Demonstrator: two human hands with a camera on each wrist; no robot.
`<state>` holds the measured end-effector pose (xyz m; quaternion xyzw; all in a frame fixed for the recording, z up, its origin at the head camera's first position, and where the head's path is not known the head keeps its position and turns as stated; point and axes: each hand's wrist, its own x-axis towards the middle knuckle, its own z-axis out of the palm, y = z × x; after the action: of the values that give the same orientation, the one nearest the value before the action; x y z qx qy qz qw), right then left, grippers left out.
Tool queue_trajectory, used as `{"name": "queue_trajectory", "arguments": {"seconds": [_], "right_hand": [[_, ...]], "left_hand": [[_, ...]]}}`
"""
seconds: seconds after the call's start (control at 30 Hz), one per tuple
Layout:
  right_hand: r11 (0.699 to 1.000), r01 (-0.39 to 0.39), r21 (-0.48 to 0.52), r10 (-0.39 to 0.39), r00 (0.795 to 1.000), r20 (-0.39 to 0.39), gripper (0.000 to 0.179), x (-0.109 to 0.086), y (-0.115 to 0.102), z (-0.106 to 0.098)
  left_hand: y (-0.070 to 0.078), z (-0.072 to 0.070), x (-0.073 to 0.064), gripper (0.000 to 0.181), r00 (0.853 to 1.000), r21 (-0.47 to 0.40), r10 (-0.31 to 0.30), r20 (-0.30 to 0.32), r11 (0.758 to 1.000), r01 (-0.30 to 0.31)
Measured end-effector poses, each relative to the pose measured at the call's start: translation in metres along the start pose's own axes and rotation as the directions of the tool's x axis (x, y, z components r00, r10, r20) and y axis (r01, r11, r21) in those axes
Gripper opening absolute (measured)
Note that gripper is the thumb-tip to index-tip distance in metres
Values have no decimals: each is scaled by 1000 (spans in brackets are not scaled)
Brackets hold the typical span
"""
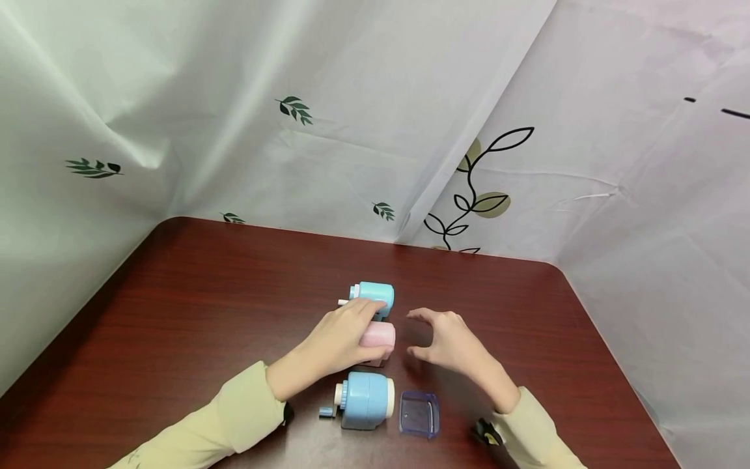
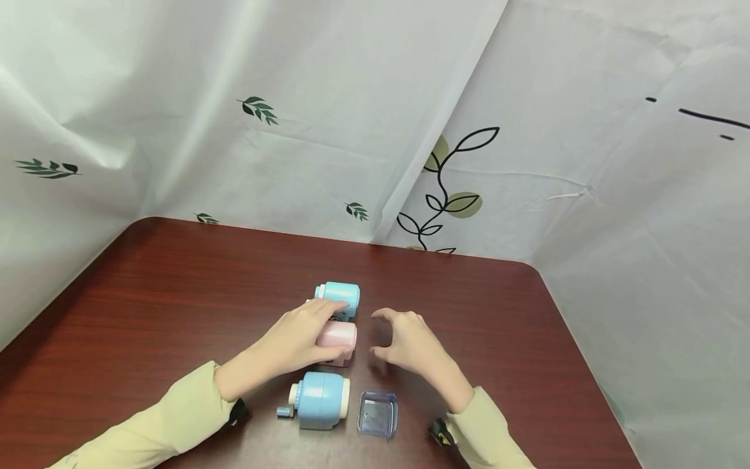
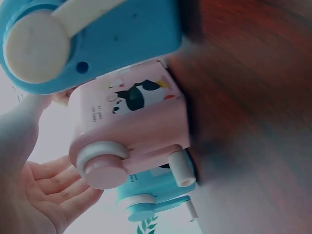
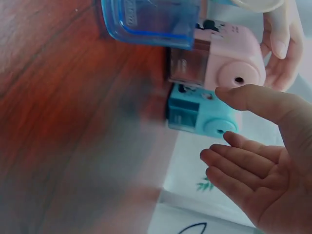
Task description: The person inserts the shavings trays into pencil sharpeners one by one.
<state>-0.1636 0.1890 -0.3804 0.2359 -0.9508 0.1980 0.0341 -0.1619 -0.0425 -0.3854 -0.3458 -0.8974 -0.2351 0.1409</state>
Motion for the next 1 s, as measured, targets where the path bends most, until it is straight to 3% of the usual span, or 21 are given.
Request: {"name": "queue_trajectory", "arguments": {"seconds": [0.23, 0.47, 0.6, 0.73, 0.87, 1.0], "right_hand": [[1000, 28, -3, -28, 992, -123, 56, -11, 1, -10], [988, 145, -44, -151, 957, -249, 61, -25, 2, -14], [977, 198, -83, -214, 925, -313, 62, -32, 3, -14], [971, 211, -116, -239, 905, -352, 63, -39, 1, -16], [969, 211, -130, -244, 903, -354, 61, -46, -1, -18], [971, 202, -130, -234, 917, -324, 58, -54, -3, -17]], "left_hand": [[6, -8, -2, 62, 997, 23, 9, -80, 1000, -7], [13, -15, -6, 65, 997, -9, -8, -80, 1000, 8], [17, -17, -9, 66, 992, 14, 36, -120, 999, -35], [20, -15, -13, 67, 976, 65, 114, -184, 993, -103], [24, -13, -17, 68, 965, 88, 154, -211, 986, -138], [29, -12, -22, 69, 957, 92, 177, -231, 983, -160]]}}
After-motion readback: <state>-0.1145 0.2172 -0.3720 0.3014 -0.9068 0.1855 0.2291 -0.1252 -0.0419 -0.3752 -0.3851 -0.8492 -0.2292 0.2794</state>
